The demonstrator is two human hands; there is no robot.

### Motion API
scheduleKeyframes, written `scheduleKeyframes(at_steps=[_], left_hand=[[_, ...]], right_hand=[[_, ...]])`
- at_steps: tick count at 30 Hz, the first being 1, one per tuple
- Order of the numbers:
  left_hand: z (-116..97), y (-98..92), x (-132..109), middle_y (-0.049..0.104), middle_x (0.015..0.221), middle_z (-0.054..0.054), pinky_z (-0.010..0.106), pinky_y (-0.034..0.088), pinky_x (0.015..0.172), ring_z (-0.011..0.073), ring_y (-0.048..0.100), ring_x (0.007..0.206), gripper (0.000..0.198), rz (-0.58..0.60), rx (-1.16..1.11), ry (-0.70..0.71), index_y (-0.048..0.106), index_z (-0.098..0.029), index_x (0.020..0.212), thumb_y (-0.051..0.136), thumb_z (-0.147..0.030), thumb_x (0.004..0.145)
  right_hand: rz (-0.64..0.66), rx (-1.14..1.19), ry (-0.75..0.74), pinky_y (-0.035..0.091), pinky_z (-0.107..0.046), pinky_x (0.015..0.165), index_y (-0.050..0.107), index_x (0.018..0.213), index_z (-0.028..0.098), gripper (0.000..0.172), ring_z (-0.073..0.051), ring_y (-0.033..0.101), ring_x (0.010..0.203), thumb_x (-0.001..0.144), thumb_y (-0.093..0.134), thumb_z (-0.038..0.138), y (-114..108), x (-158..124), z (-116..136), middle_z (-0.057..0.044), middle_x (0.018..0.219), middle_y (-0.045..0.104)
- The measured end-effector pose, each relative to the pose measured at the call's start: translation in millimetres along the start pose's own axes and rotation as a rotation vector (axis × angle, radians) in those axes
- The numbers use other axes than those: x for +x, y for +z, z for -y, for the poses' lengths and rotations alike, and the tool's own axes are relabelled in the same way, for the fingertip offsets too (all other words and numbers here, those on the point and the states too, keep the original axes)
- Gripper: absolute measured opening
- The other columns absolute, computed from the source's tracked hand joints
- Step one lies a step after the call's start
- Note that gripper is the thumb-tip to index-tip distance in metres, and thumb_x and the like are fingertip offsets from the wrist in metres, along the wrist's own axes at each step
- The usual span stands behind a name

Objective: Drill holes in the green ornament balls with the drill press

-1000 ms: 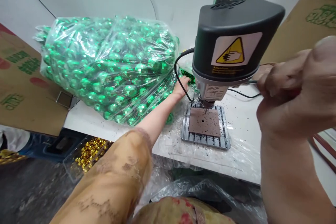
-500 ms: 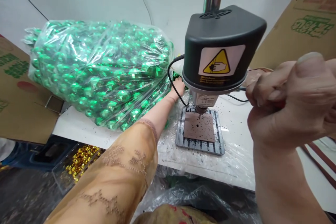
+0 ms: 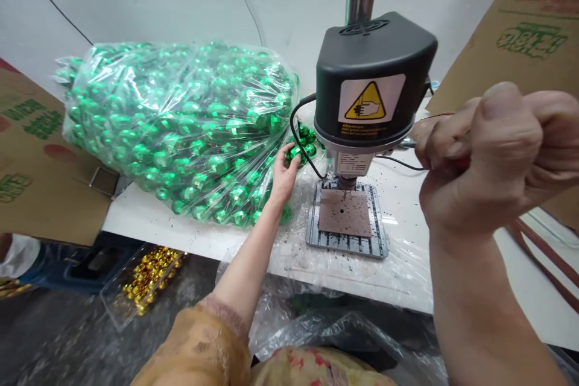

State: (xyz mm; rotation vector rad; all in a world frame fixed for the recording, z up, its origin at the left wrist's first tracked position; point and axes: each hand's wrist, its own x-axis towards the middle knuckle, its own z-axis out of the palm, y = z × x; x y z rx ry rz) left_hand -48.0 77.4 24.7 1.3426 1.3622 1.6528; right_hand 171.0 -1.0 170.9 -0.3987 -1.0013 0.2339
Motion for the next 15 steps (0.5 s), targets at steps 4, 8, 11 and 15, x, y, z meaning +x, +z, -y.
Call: scheduleKeyframes(at_steps=[4,8,11,15], left_hand=[[-20,-11.0,-45,0.067,0.117,0.006,0.038,0.062,0.089,0.0193,0.069,0.100,0.045,0.035,-0.311,-0.155,0.060,-0.027,0.125,0.073,-0.047,0.086],[-33,-14.6,-76,0.067,0.113,0.005,0.042,0.062,0.093,0.0189,0.070,0.098,0.045,0.099,-0.468,-0.298,0.059,-0.027,0.118,0.070,-0.058,0.088],[-33,-11.0,-92,0.069,0.108,0.003,0.041,0.063,0.087,0.0190,0.072,0.093,0.050,0.133,-0.443,-0.377,0.056,-0.026,0.114,0.076,-0.060,0.083],[-22,2.5,-105,0.072,0.106,0.005,0.035,0.060,0.085,0.0189,0.073,0.091,0.063,0.158,-0.317,-0.355,0.055,-0.024,0.123,0.083,-0.057,0.077]], right_hand=[[0.052,0.040,-0.021,0.028,-0.032,0.042,0.045,0.060,0.022,0.034,-0.008,0.038,0.039,0.088,0.063,0.017,-4,1,-2,0.007,0.047,0.040],[0.040,0.029,-0.029,0.028,-0.032,0.041,0.042,0.059,0.023,0.038,-0.009,0.037,0.038,0.089,0.064,0.017,-3,2,-4,0.007,0.046,0.039],[0.033,0.035,-0.043,0.028,-0.031,0.042,0.040,0.059,0.023,0.039,-0.008,0.036,0.038,0.090,0.062,0.015,-2,2,-4,0.007,0.046,0.037],[0.091,0.066,-0.074,0.028,-0.031,0.041,0.039,0.059,0.022,0.041,-0.008,0.036,0.039,0.091,0.064,0.018,-4,3,-6,0.007,0.048,0.039]])
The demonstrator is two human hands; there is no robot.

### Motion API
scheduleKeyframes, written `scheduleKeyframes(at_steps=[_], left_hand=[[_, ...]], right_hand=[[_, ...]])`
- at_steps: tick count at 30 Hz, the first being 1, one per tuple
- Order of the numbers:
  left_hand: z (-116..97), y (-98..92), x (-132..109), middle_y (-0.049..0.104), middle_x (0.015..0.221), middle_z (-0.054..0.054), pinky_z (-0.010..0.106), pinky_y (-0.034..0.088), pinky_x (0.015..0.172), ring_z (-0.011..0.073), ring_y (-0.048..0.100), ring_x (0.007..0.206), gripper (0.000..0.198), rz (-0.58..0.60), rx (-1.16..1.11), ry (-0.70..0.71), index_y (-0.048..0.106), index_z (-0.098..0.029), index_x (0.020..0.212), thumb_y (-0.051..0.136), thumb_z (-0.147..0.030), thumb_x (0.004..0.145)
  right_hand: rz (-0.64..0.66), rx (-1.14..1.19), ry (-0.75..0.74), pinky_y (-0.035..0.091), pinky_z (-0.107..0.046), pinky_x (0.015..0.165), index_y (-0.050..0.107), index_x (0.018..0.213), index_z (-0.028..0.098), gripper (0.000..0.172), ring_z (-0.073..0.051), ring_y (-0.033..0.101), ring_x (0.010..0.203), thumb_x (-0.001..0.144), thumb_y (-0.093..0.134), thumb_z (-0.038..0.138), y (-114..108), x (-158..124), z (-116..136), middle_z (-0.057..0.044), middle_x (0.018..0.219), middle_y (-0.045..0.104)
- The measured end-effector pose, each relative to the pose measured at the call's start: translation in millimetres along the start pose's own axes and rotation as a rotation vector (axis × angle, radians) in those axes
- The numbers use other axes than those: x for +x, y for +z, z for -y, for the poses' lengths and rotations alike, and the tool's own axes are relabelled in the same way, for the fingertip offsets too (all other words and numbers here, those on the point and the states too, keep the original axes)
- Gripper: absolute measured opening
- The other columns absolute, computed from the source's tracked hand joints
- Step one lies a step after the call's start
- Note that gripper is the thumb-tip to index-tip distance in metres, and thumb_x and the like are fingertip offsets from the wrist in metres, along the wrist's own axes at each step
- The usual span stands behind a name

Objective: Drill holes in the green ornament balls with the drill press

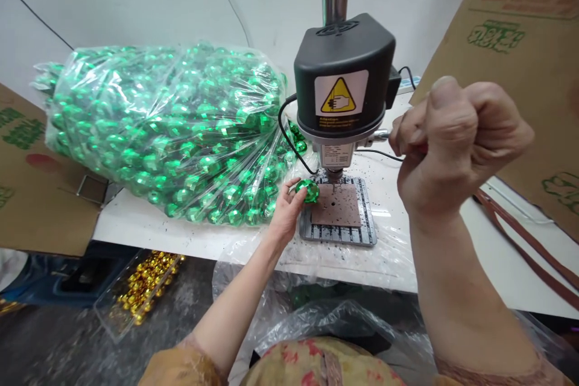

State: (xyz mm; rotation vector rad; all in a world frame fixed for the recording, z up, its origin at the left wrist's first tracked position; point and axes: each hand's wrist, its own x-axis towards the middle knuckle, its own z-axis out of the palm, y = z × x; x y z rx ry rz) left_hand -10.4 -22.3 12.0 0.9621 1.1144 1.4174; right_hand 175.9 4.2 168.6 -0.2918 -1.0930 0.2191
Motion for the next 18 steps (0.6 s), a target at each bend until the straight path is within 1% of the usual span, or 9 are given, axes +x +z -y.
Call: scheduleKeyframes(at_steps=[4,8,13,16,18], left_hand=[[19,10.9,2,0.071,0.116,0.008,0.034,0.056,0.096,0.0203,0.070,0.106,0.066,0.059,0.115,0.113,0.056,-0.023,0.127,0.085,-0.054,0.077],[32,15.2,10,0.068,0.129,0.010,0.038,0.051,0.105,0.0244,0.066,0.119,0.065,0.103,0.170,0.170,0.056,-0.023,0.129,0.084,-0.053,0.078],[39,14.9,18,0.064,0.138,0.011,0.043,0.043,0.117,0.0292,0.058,0.133,0.066,0.163,0.227,0.194,0.057,-0.022,0.132,0.086,-0.048,0.078],[41,14.4,20,0.063,0.139,0.011,0.045,0.039,0.120,0.0298,0.056,0.136,0.064,0.192,0.286,0.229,0.058,-0.023,0.132,0.086,-0.044,0.079],[41,14.4,19,0.063,0.139,0.010,0.046,0.039,0.120,0.0298,0.056,0.136,0.063,0.208,0.320,0.258,0.058,-0.023,0.132,0.086,-0.043,0.079]], right_hand=[[0.024,0.014,-0.019,0.027,-0.030,0.042,0.037,0.058,0.022,0.043,-0.008,0.037,0.041,0.092,0.063,0.017,-2,1,-1,0.006,0.049,0.035],[0.046,0.003,0.014,0.027,-0.031,0.045,0.033,0.061,0.022,0.044,-0.009,0.037,0.043,0.094,0.061,0.020,-1,0,3,0.006,0.051,0.034],[0.032,-0.052,0.036,0.027,-0.032,0.047,0.030,0.061,0.024,0.046,-0.011,0.036,0.044,0.095,0.061,0.025,0,-2,7,0.005,0.052,0.033],[0.034,-0.058,0.042,0.028,-0.032,0.047,0.029,0.061,0.024,0.047,-0.010,0.035,0.043,0.095,0.061,0.027,1,-2,7,0.005,0.053,0.032],[0.036,-0.063,0.038,0.029,-0.032,0.046,0.028,0.061,0.024,0.048,-0.010,0.034,0.043,0.095,0.061,0.028,1,-2,7,0.006,0.053,0.032]])
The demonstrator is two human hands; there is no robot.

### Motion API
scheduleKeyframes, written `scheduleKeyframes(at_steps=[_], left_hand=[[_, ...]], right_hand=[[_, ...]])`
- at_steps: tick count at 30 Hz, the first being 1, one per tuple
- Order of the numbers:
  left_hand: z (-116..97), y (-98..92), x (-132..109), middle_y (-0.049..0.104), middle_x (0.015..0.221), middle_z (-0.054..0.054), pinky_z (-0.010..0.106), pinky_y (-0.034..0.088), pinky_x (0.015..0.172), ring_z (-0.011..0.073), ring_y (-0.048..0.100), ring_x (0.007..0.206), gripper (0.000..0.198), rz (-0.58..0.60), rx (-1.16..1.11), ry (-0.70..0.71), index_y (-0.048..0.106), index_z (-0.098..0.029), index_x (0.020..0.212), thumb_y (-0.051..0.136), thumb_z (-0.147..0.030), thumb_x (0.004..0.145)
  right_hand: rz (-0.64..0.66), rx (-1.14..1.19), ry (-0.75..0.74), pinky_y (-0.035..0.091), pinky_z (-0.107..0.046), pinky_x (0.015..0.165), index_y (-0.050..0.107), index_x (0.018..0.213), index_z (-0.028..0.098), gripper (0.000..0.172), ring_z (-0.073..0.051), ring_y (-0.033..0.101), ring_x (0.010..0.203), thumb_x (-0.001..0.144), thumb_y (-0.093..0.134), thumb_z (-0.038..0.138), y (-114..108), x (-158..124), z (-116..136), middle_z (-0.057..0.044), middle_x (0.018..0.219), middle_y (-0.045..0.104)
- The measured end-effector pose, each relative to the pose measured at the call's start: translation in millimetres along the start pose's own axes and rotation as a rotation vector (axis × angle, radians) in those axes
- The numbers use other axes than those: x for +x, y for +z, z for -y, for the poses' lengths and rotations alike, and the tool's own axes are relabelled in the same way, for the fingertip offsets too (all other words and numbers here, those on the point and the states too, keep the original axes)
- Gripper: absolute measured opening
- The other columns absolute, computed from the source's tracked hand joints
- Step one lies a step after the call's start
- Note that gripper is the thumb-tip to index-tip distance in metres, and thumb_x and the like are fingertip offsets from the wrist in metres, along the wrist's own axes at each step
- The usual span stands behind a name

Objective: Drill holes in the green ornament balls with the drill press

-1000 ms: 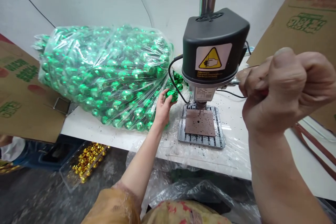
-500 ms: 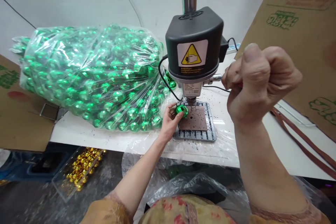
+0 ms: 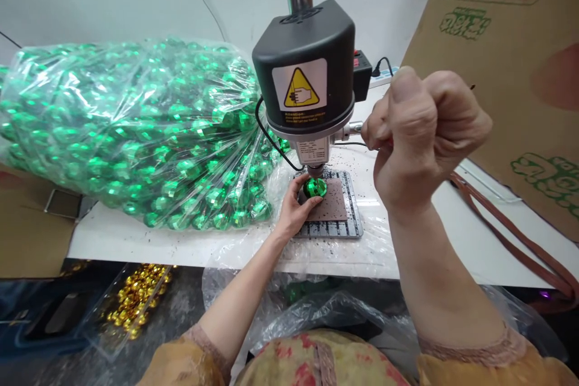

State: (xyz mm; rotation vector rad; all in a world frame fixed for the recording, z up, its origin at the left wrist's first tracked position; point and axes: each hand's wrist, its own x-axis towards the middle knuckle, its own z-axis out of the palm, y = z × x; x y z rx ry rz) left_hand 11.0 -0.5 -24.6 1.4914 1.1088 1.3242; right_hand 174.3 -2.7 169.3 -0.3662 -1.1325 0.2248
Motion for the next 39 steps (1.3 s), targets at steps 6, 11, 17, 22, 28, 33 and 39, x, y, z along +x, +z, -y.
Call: scheduleKeyframes(at_steps=[6,11,17,22,28,33,39], left_hand=[[-8,1.9,-6,0.066,0.127,0.010,0.044,0.047,0.110,0.0275,0.062,0.122,0.058,0.038,0.090,0.061,0.059,-0.021,0.129,0.083,-0.045,0.081],[-14,3.6,-10,0.068,0.118,0.009,0.040,0.052,0.100,0.0249,0.065,0.111,0.057,0.031,0.147,0.056,0.058,-0.021,0.128,0.080,-0.049,0.083],[-14,7.0,-10,0.069,0.118,0.008,0.038,0.053,0.098,0.0242,0.066,0.109,0.054,-0.008,0.118,0.013,0.062,-0.021,0.123,0.081,-0.050,0.082],[-14,7.5,-11,0.068,0.122,0.010,0.040,0.053,0.101,0.0251,0.066,0.113,0.056,0.032,0.096,-0.003,0.060,-0.020,0.127,0.082,-0.046,0.082],[-16,4.2,-12,0.069,0.121,0.010,0.041,0.054,0.101,0.0254,0.067,0.111,0.055,0.060,0.140,0.049,0.060,-0.020,0.125,0.082,-0.046,0.082],[-14,4.2,-13,0.068,0.122,0.010,0.041,0.053,0.102,0.0255,0.066,0.113,0.056,0.054,0.159,0.062,0.059,-0.020,0.127,0.081,-0.046,0.083],[-12,5.2,-13,0.068,0.120,0.010,0.041,0.054,0.101,0.0249,0.066,0.111,0.055,0.061,0.138,0.065,0.058,-0.020,0.127,0.081,-0.046,0.084]], right_hand=[[0.000,-0.029,0.017,0.030,-0.032,0.046,0.027,0.062,0.024,0.048,-0.010,0.034,0.043,0.095,0.061,0.030,-1,-1,1,0.006,0.052,0.031],[0.002,-0.047,0.014,0.031,-0.032,0.045,0.028,0.061,0.025,0.048,-0.010,0.035,0.044,0.095,0.062,0.032,-2,-1,1,0.005,0.052,0.031],[0.001,-0.009,0.001,0.028,-0.033,0.045,0.029,0.061,0.024,0.048,-0.010,0.034,0.043,0.095,0.062,0.028,-1,-1,-1,0.005,0.051,0.032],[-0.036,-0.010,0.021,0.026,-0.035,0.046,0.026,0.060,0.025,0.051,-0.010,0.030,0.043,0.094,0.064,0.029,0,-1,-4,0.005,0.052,0.030],[-0.021,0.006,0.043,0.025,-0.035,0.046,0.026,0.059,0.023,0.053,-0.010,0.031,0.042,0.092,0.066,0.033,0,0,-2,0.005,0.051,0.031],[-0.030,-0.051,0.082,0.026,-0.036,0.046,0.025,0.058,0.023,0.057,-0.010,0.030,0.043,0.092,0.066,0.043,0,-1,-3,0.004,0.050,0.030],[-0.082,0.037,-0.021,0.020,-0.031,0.045,0.028,0.057,0.020,0.053,-0.006,0.028,0.041,0.094,0.063,0.029,0,-10,-6,0.006,0.048,0.027]])
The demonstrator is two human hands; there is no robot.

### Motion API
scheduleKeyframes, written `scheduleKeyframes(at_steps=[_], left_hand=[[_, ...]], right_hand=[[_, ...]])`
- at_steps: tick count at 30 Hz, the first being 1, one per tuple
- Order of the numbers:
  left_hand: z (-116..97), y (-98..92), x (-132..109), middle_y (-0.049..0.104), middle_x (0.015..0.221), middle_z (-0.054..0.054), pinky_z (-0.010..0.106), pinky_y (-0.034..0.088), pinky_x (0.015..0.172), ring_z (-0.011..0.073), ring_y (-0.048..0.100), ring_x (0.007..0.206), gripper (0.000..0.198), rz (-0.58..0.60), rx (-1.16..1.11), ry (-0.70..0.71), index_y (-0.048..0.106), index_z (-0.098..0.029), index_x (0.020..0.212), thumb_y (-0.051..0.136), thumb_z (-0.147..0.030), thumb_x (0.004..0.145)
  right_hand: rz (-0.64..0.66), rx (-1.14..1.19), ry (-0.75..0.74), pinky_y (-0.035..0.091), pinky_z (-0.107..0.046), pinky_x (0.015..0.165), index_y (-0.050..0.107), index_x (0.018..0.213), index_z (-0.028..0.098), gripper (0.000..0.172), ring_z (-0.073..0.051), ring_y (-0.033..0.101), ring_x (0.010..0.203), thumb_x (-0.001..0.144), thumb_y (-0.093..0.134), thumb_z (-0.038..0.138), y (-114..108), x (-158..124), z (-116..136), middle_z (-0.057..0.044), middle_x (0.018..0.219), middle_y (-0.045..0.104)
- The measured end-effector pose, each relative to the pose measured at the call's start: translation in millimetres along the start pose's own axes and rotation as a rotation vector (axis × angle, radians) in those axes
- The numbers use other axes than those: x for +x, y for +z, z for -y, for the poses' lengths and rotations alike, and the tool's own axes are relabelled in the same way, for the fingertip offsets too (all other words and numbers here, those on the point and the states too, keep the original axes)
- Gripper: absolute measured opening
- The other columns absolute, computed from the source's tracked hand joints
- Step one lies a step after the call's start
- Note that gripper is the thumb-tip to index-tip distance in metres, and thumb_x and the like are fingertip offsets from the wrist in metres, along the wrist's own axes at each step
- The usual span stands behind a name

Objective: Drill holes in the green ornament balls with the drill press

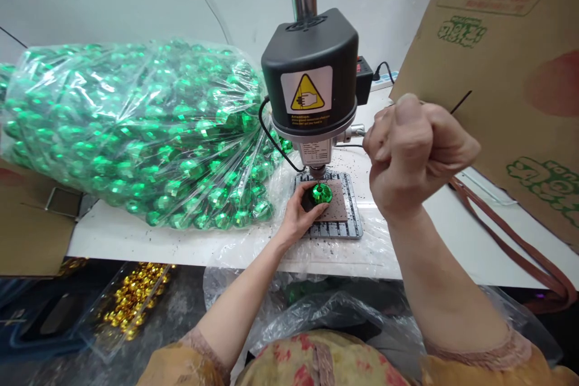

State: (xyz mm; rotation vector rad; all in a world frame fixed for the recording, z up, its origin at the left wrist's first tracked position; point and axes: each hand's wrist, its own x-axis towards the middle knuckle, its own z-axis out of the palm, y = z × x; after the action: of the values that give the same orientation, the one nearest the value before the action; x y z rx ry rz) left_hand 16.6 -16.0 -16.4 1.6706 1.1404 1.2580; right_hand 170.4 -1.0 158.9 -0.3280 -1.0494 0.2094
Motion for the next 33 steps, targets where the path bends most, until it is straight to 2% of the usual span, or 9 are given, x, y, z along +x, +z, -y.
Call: scheduleKeyframes(at_steps=[6,11,21,33], left_hand=[[-1,0.1,0,0.068,0.121,0.010,0.041,0.053,0.102,0.0252,0.066,0.113,0.055,0.003,0.009,0.021,0.059,-0.020,0.127,0.080,-0.047,0.084],[-2,-0.1,-1,0.067,0.122,0.010,0.040,0.053,0.102,0.0249,0.066,0.114,0.054,0.013,0.006,0.018,0.058,-0.021,0.128,0.079,-0.047,0.085],[-5,0.2,-2,0.068,0.120,0.009,0.039,0.053,0.100,0.0245,0.066,0.112,0.053,-0.001,0.011,0.017,0.059,-0.021,0.127,0.079,-0.047,0.085],[-6,0.8,-2,0.069,0.121,0.009,0.039,0.053,0.100,0.0245,0.067,0.112,0.053,-0.010,0.009,0.028,0.060,-0.021,0.127,0.079,-0.047,0.085]], right_hand=[[-0.034,-0.044,-0.026,0.029,-0.031,0.052,0.026,0.054,0.019,0.054,-0.006,0.030,0.045,0.095,0.061,0.027,-2,-10,-1,0.006,0.049,0.026],[-0.045,-0.079,-0.026,0.024,-0.032,0.048,0.022,0.055,0.019,0.055,-0.007,0.028,0.043,0.094,0.060,0.030,-5,-16,-2,0.005,0.048,0.027],[-0.060,-0.083,-0.090,0.016,-0.030,0.043,0.017,0.059,0.019,0.053,-0.005,0.022,0.039,0.089,0.061,0.019,-9,-23,-9,0.006,0.049,0.020],[0.012,-0.001,-0.201,0.019,-0.029,0.041,0.016,0.061,0.020,0.051,-0.005,0.023,0.037,0.087,0.059,0.012,-18,-28,-16,0.007,0.049,0.019]])
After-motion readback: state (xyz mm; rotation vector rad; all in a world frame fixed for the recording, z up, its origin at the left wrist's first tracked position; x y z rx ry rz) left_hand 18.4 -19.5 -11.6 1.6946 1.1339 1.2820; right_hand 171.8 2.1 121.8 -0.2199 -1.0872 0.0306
